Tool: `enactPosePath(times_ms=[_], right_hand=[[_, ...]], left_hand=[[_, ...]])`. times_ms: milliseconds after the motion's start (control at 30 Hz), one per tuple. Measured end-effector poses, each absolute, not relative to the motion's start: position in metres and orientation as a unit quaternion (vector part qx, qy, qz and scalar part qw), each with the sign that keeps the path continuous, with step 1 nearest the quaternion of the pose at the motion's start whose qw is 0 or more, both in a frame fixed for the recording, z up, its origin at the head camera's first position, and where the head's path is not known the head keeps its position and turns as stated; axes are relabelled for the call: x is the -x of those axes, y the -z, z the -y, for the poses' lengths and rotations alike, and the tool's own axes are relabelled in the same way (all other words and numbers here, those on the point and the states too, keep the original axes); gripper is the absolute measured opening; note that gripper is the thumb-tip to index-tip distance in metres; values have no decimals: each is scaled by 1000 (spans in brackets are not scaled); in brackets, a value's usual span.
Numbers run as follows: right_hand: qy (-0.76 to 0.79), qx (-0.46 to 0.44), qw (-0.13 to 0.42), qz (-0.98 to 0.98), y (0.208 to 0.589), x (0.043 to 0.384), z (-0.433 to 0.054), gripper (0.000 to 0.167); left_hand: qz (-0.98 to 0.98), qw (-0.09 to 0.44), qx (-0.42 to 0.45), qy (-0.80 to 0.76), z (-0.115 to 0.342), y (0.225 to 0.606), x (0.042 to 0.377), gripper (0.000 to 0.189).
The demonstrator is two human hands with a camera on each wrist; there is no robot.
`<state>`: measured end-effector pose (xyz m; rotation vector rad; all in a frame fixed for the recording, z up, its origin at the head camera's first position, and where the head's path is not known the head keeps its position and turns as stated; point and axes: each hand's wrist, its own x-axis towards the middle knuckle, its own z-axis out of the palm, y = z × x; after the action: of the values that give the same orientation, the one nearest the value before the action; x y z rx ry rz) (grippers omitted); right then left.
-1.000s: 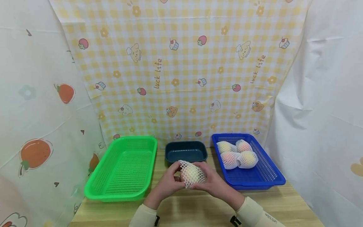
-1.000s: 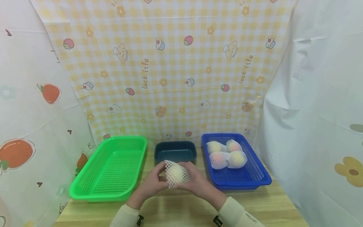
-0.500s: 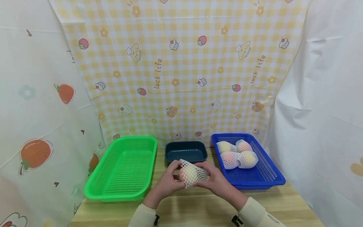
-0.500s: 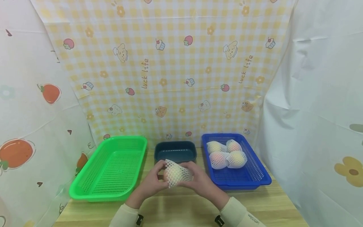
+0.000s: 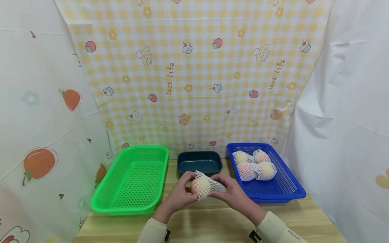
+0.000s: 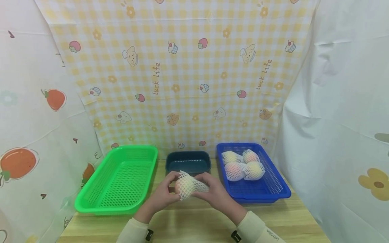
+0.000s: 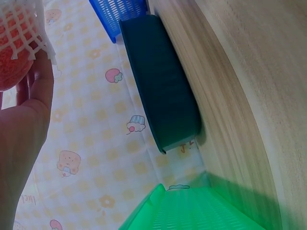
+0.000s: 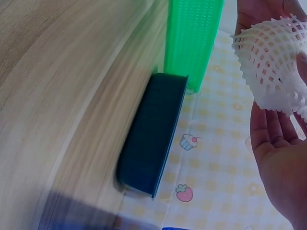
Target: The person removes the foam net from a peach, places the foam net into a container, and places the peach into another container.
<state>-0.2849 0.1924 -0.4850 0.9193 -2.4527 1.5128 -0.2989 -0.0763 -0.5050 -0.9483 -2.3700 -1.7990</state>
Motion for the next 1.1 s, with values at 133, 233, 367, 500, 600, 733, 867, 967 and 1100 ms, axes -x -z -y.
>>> enactPosePath(times_ms=[133, 233, 367, 500, 600, 733, 867, 967, 1100], right_hand=[[-497, -311, 69, 807, 484, 283, -193, 39], [-495, -308, 76, 809, 483, 282, -193, 37], [-499, -296, 74, 811, 483, 281, -193, 33], [-501, -289, 71, 813, 483, 280, -193, 28], [-497, -288, 77, 815, 482, 279, -192, 26], [-487, -290, 88, 819, 481, 279, -192, 25], [-481, -297, 95, 820, 480, 280, -192, 23], [-475, -301, 99, 821, 481, 281, -192, 23], [-460, -301, 106, 829, 481, 281, -192, 21]], left_hand=[[756, 10, 307, 578, 76, 505, 299, 62], [755, 9, 308, 579, 76, 504, 299, 63], [758, 8, 305, 577, 76, 503, 298, 64], [761, 2, 298, 576, 76, 502, 296, 65], [762, -3, 291, 578, 76, 501, 296, 64], [762, 2, 291, 579, 76, 501, 296, 64], [761, 7, 291, 579, 76, 502, 297, 63], [762, 11, 293, 578, 77, 503, 298, 63], [765, 12, 291, 575, 77, 503, 298, 64]])
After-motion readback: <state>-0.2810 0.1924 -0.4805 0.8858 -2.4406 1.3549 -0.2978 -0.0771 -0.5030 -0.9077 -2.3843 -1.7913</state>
